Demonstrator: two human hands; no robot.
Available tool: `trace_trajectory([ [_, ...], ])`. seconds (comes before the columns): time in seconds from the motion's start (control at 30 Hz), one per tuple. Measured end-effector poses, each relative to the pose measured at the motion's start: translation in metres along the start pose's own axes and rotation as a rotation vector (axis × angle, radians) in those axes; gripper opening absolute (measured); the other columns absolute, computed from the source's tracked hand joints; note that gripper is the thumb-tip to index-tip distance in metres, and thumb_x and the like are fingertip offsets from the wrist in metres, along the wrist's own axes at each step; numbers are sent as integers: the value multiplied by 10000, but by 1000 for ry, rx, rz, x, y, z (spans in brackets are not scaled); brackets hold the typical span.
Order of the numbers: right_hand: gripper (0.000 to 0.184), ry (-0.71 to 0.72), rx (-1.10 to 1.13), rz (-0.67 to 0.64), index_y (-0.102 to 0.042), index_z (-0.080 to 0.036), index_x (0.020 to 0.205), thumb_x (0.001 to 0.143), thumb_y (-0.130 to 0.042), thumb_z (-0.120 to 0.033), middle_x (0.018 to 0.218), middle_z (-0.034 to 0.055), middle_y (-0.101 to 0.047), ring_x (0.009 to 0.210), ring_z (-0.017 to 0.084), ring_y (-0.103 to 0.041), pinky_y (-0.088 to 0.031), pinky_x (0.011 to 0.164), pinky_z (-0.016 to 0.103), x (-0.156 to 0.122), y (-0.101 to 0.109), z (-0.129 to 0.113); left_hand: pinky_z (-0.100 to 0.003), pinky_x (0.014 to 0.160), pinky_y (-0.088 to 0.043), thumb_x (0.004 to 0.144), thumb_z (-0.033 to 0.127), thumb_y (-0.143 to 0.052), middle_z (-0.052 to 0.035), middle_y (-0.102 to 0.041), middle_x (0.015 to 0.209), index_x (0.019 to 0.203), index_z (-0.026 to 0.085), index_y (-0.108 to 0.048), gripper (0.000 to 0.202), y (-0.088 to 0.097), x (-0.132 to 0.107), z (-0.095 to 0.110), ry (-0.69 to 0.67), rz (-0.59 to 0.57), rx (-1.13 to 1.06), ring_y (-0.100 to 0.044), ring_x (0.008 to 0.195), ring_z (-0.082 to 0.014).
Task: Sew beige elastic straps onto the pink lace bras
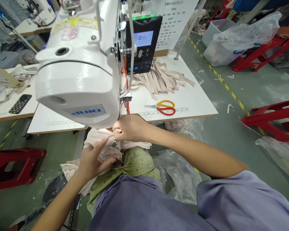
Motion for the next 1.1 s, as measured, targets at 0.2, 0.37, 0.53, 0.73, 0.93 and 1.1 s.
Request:
trace_trajectory([
  [0.2, 259, 13, -43, 3, -427, -187, 528, 748, -563, -190, 527, -23, -398, 566, 107, -297, -202, 593, 309, 1, -3, 3, -519, 972, -472, 785, 493, -704, -150, -699, 1055, 1367, 355, -585, 610, -16, 14, -38, -190, -190, 370, -578, 1154, -381],
  [0.37, 217, -14, -21, -9, -518, -184, 562, 773, -566, -197, 552, -2, -479, 589, 122, -389, -228, 603, 311, 1, -2, 4, -451, 857, -507, 835, 458, -655, -116, -683, 871, 1400, 335, -551, 588, -14, 19, -39, -305, -204, 474, -625, 938, -312],
  [0.53, 121, 105, 4, 165, -675, -189, 875, 873, -579, -263, 901, 75, -679, 805, 203, -592, -407, 684, 306, -19, -11, 13, -334, 635, -497, 886, 427, -581, -84, -670, 818, 1475, 296, -438, 620, -11, 19, -16, -208, -194, 523, -603, 718, -241],
  [0.73, 137, 236, 5, 510, -697, -234, 974, 944, -564, -246, 1058, 69, -684, 1060, 228, -599, -434, 943, 394, -36, -26, 31, -330, 661, -509, 902, 376, -571, -102, -692, 968, 1468, 277, -411, 596, -11, 22, 7, -114, -131, 458, -631, 776, -241],
  [0.93, 102, 188, 68, 467, -722, -219, 901, 913, -621, -224, 964, 37, -715, 973, 205, -623, -442, 920, 360, -30, -22, 30, -338, 670, -528, 882, 388, -610, -97, -707, 945, 1452, 250, -427, 614, -15, 22, 11, -61, -88, 427, -649, 791, -251],
  [1.1, 86, 210, 89, 444, -730, -198, 881, 893, -645, -203, 950, 41, -712, 954, 199, -614, -442, 915, 349, -28, -16, 29, -359, 748, -555, 885, 337, -614, -133, -703, 1073, 1422, 233, -451, 571, -17, 25, 14, -57, -60, 370, -666, 930, -273],
])
Point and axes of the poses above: each hand's wrist, its own x-axis towards the middle knuckle, its own y-axis out of the back of the hand, z = x × y, the point moved 4 cm from there along x, towards the middle knuckle
